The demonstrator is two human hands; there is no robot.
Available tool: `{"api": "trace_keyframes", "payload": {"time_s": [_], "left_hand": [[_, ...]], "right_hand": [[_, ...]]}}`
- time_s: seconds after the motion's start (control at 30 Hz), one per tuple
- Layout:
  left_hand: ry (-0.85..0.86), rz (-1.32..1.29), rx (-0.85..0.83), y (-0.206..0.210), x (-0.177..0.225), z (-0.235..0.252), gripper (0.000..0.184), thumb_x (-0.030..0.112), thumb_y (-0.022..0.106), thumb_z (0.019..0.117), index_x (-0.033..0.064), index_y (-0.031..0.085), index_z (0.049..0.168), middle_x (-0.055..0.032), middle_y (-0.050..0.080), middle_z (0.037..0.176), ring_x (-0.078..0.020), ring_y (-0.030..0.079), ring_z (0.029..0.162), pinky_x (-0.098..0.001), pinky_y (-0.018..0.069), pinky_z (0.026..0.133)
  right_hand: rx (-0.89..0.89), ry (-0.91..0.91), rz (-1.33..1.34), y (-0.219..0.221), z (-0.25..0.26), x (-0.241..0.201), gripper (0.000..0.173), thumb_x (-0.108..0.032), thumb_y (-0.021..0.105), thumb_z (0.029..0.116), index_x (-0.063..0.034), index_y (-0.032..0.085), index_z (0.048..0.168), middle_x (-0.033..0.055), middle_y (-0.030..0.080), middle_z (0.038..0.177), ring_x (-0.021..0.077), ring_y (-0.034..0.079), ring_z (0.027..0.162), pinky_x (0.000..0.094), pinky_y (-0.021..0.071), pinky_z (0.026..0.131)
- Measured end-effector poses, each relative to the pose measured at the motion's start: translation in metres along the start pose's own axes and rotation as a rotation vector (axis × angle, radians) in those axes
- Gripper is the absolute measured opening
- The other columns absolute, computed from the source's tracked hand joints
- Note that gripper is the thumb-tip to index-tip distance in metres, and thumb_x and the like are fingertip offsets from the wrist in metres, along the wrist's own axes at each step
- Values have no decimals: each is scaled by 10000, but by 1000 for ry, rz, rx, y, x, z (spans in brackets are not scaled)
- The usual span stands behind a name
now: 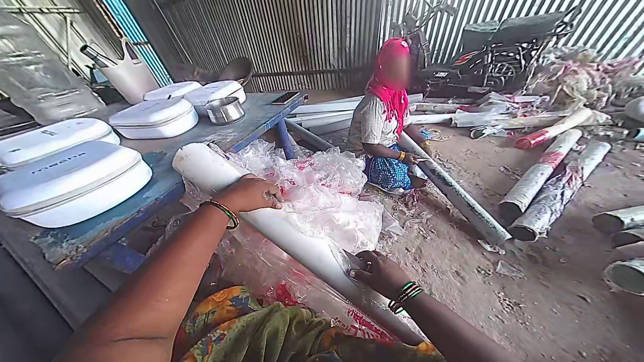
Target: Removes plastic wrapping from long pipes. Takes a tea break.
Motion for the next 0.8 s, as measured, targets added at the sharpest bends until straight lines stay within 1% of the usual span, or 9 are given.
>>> {"api": "trace_keyframes", "payload": {"time_s": [0.1,0.17,0.2,0.27,0.4,0.53,0.67,0.73,0.8], "left_hand": [[-13,-42,33,3,4,3,173,244,719,971,92,786,1020,-95,748,1027,-264,677,1064,-555,402,1083],[-37,-25,69,4,9,2,173,235,709,980,81,783,1007,-105,750,1007,-283,686,1040,-552,448,1036],[-55,0,86,5,14,0,177,231,701,986,73,777,1007,-124,749,1002,-311,690,1032,-570,465,1007],[-86,60,99,4,21,-2,198,246,679,1001,68,764,1005,-147,745,980,-347,697,997,-596,489,941],[-126,127,91,2,27,4,234,277,654,1015,65,754,1018,-174,742,955,-387,704,957,-622,495,875],[-194,167,-62,-8,32,25,261,313,638,1023,82,748,1076,-189,736,1018,-403,683,1046,-639,474,929],[-225,214,-153,-16,36,51,301,319,621,1031,88,740,1184,-220,715,1167,-444,638,1173,-692,433,996],[-253,241,-179,-14,35,58,311,279,590,1046,39,720,1196,-259,690,1203,-475,614,1204,-712,422,1001],[-293,308,-171,-10,30,63,285,164,529,1056,-45,688,1166,-307,656,1216,-508,584,1223,-711,419,994]], "right_hand": [[-21,0,-10,0,1,1,644,-475,673,966,-61,534,1439,220,592,1350,366,616,1191,558,468,1020],[-50,11,-23,0,4,1,692,-507,662,964,-75,502,1480,221,620,1333,376,619,1201,579,455,1032],[-68,16,-32,0,5,1,714,-520,660,961,-74,491,1492,224,638,1316,385,621,1206,590,449,1037],[-97,20,-41,-1,7,-1,718,-533,666,953,-61,512,1472,234,652,1291,392,619,1213,599,444,1039],[-88,32,-32,-2,5,-5,702,-529,698,931,-45,553,1419,231,663,1256,385,626,1192,586,454,1027],[-95,45,-53,-2,3,-10,702,-531,701,929,-39,557,1408,226,655,1261,372,623,1191,567,455,1030],[-79,51,-60,-2,3,-8,701,-525,690,939,-38,548,1423,232,652,1271,384,620,1200,582,452,1031],[-69,45,-68,2,3,-8,686,-503,687,947,-32,543,1425,241,652,1265,397,625,1188,602,454,1021],[-62,49,-94,5,2,-14,687,-484,697,948,-30,530,1435,243,653,1259,397,626,1184,591,457,1018]]}}
Point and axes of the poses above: each hand's wrist, its own z-axis towards the middle knuckle, its own y-axis out of the palm, x = y × z, the point moved 1 cm from there along z, towards the middle knuckle
